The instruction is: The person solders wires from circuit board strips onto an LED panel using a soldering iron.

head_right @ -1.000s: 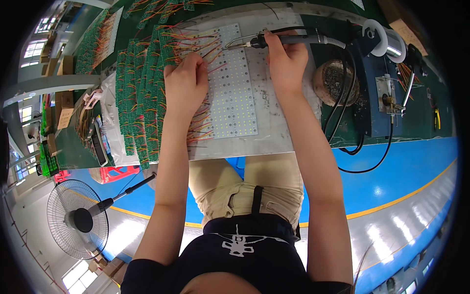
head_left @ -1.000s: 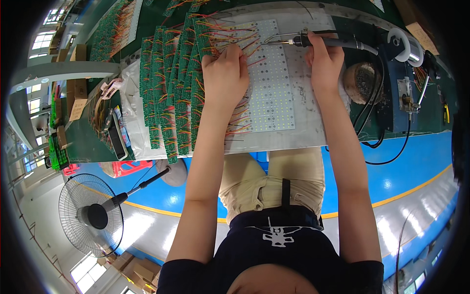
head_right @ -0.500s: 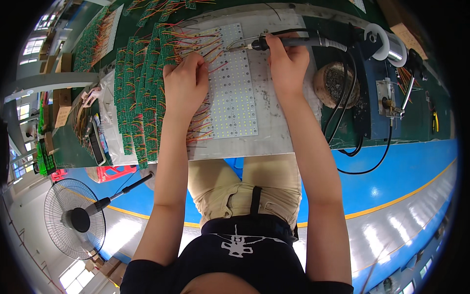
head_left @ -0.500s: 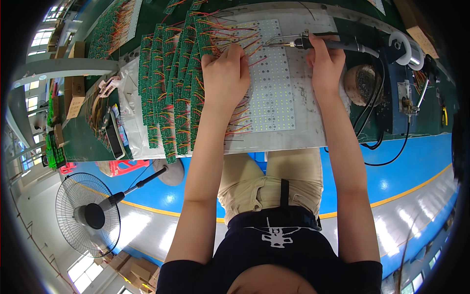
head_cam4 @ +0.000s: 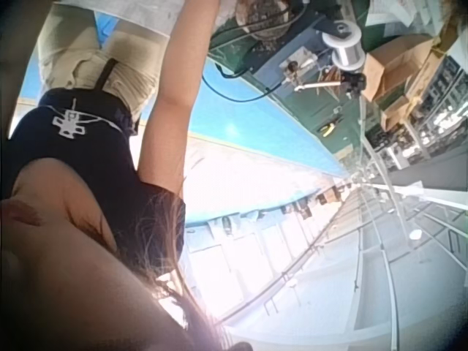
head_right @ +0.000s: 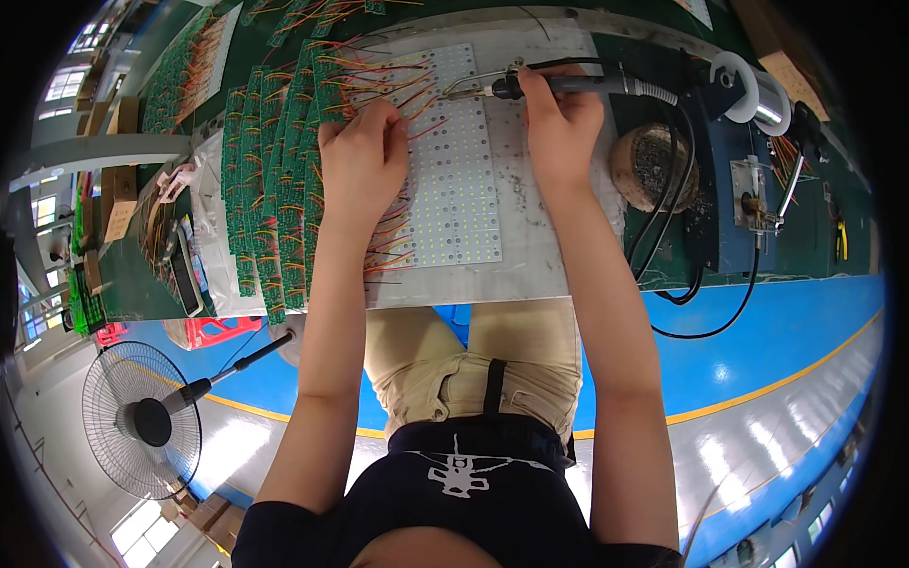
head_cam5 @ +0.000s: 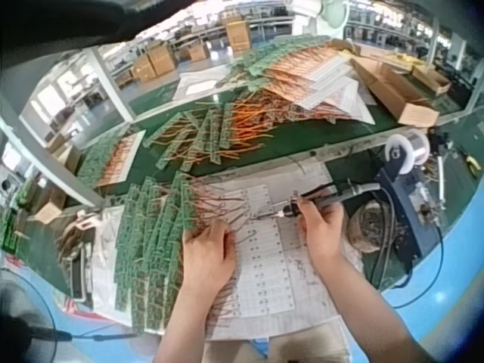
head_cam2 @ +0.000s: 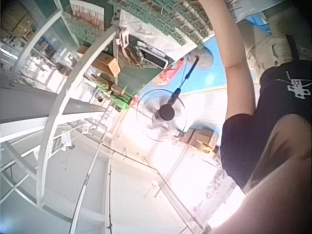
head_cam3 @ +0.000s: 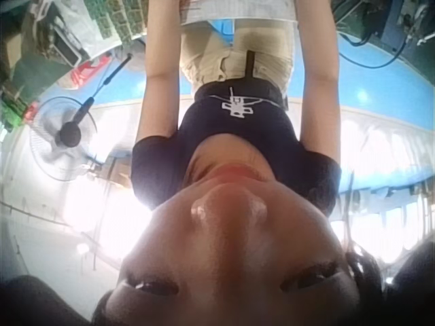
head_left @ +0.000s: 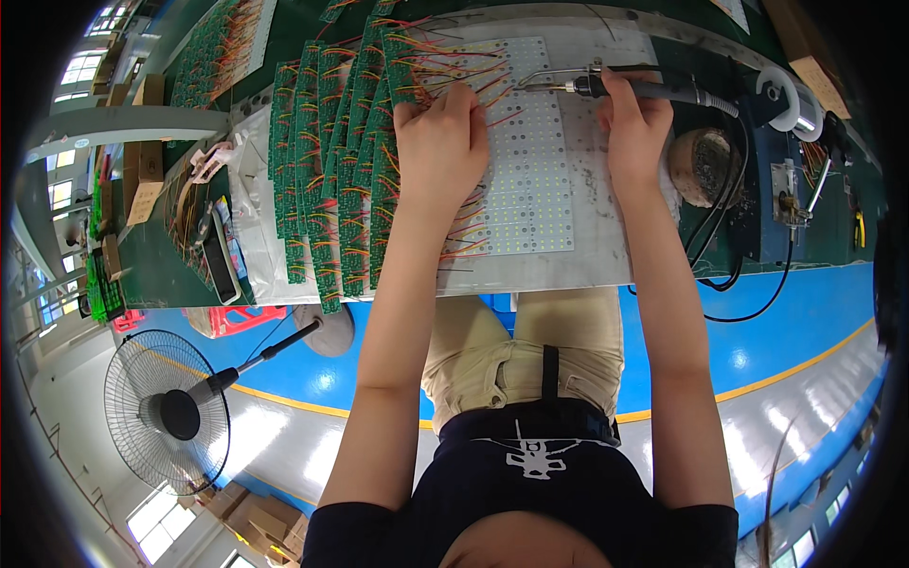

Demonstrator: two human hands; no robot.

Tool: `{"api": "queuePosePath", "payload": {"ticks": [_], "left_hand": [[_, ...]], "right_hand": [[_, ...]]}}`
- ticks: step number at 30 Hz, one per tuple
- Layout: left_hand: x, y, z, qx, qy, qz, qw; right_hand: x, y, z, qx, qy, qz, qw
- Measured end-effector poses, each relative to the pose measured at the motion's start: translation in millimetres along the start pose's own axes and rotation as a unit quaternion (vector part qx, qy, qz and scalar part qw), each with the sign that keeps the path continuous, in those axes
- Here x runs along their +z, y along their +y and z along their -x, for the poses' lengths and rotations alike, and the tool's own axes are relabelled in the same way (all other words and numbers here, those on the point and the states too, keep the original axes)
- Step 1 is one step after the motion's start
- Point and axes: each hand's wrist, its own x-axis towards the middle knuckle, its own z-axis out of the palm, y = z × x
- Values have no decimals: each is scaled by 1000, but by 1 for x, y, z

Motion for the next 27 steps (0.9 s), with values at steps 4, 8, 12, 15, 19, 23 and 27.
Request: {"api": "queuePosePath", "payload": {"ticks": [4,8,12,15,19,23,27], "left_hand": [[1,0,1,0,1,1,1000],[0,-1,2,-2,2,-2,1000],[0,-1,1,-2,-1,2,1000],[-3,0,2,-1,-16,9,1000],[-6,2,2,11,-4,28,1000],[-5,-1,3,48,-25,15,998],[-2,-4,5,55,-26,1,998]], "right_hand": [[0,-1,0,6,4,-1,1000],[-3,-2,-2,24,13,-81,996],[-4,-1,-3,21,19,-102,994],[-5,-2,-4,22,17,-111,993],[-4,-2,-4,26,20,-113,993],[-5,0,-5,30,20,-115,993],[-6,1,-3,35,15,-103,994]]}}
